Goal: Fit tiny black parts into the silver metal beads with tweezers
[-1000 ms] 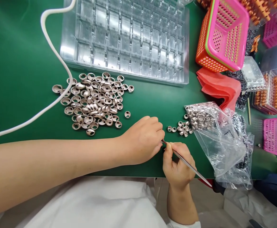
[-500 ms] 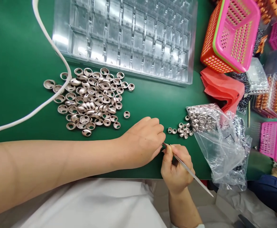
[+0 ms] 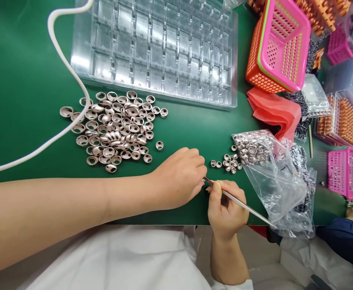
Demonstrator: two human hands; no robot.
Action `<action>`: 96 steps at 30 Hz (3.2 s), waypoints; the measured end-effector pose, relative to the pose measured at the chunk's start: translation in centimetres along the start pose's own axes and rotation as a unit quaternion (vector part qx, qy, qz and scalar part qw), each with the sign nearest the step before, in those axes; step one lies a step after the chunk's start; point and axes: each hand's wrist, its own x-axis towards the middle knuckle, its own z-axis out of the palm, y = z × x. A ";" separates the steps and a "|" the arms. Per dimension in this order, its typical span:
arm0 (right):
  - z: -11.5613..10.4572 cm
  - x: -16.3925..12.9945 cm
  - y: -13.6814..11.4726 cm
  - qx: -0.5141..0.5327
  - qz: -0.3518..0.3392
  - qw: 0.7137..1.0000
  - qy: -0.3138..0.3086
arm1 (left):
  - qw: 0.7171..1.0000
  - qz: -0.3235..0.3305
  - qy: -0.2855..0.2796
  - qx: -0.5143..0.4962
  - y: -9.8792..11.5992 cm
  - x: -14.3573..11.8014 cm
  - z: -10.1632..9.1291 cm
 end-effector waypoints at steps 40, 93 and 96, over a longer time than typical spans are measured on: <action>-0.1 0.4 0.5 0.024 0.015 0.999 -0.040 | 1.000 -0.001 -0.005 -0.002 0.1 0.0 -0.2; -0.3 1.7 -0.6 -0.096 -0.096 0.988 -0.077 | 1.000 0.000 -0.014 -0.002 -0.1 0.1 -0.3; -0.2 1.5 -0.6 -0.096 -0.105 0.987 -0.078 | 1.000 0.001 -0.010 0.000 0.0 0.0 -0.2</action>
